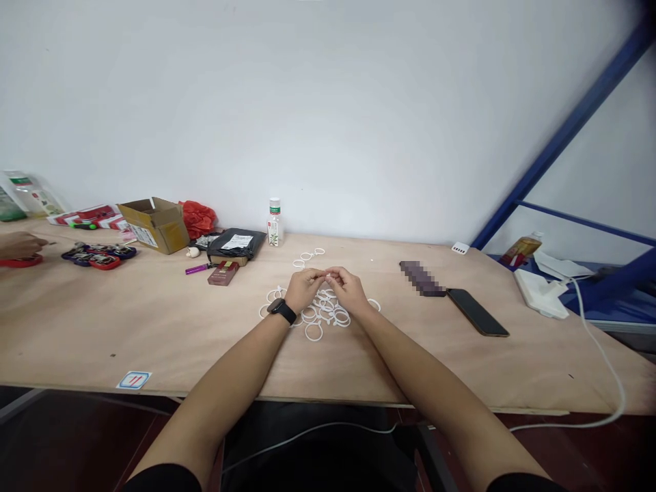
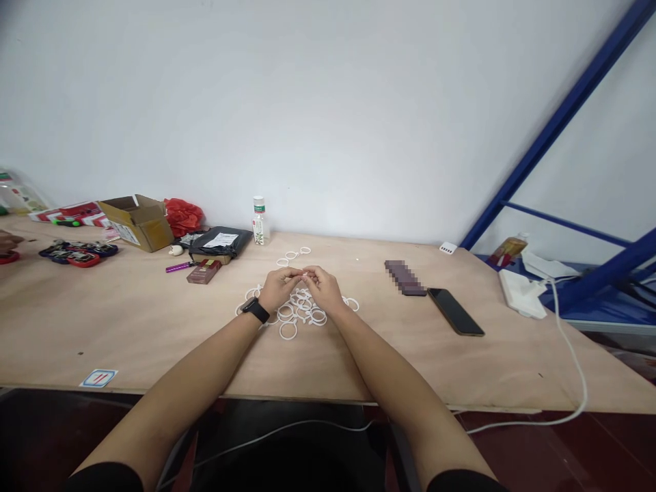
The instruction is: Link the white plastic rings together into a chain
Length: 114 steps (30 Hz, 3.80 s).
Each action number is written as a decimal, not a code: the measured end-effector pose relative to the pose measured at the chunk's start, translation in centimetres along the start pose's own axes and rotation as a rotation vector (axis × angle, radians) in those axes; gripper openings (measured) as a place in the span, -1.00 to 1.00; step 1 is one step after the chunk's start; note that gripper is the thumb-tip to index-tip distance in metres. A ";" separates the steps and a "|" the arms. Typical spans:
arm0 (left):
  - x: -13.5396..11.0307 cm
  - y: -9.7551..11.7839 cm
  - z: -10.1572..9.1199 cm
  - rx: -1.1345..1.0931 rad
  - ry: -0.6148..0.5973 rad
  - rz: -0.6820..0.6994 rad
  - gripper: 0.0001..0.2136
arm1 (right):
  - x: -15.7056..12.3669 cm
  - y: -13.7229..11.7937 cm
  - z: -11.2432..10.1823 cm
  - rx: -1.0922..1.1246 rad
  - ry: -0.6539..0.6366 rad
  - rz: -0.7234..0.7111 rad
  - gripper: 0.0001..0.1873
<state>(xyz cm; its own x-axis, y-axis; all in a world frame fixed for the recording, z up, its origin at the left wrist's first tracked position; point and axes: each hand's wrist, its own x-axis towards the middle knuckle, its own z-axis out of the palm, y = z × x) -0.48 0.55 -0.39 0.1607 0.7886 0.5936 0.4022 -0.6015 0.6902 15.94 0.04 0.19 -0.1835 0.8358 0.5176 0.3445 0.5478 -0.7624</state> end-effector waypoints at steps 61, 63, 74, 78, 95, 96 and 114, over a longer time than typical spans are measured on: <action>5.1 -2.1 -2.5 0.299 -0.258 0.017 -0.75 | 0.9 0.4 -2.6 -0.139 0.116 0.022 -0.79; 6.9 -4.1 -2.9 0.499 -0.312 -0.077 -0.73 | 0.8 0.4 -2.9 -0.255 0.108 -0.036 -0.80; 12.7 -7.2 2.5 0.954 -0.711 -0.166 -0.72 | 0.5 0.8 -3.2 -0.393 0.030 -0.091 -0.83; 12.2 -7.0 2.7 0.948 -0.741 -0.115 -0.77 | 0.5 1.1 -3.3 -0.396 0.022 -0.087 -0.83; 1.5 2.2 0.2 -0.038 -0.029 0.084 -0.74 | 0.3 -0.9 -1.7 -0.148 0.165 -0.103 -0.76; 1.3 2.3 0.0 -0.064 -0.017 0.060 -0.74 | 0.3 -1.0 -1.7 -0.147 0.139 -0.111 -0.77; 1.5 1.4 -2.9 0.460 -0.322 0.246 -0.89 | 5.9 3.2 -1.1 -0.167 -0.036 0.071 -0.72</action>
<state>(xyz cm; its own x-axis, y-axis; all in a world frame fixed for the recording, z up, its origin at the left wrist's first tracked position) -2.33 0.50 2.67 0.5338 0.6756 0.5085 0.6550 -0.7107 0.2567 16.99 6.70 1.24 -0.1848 0.8744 0.4486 0.5056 0.4760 -0.7196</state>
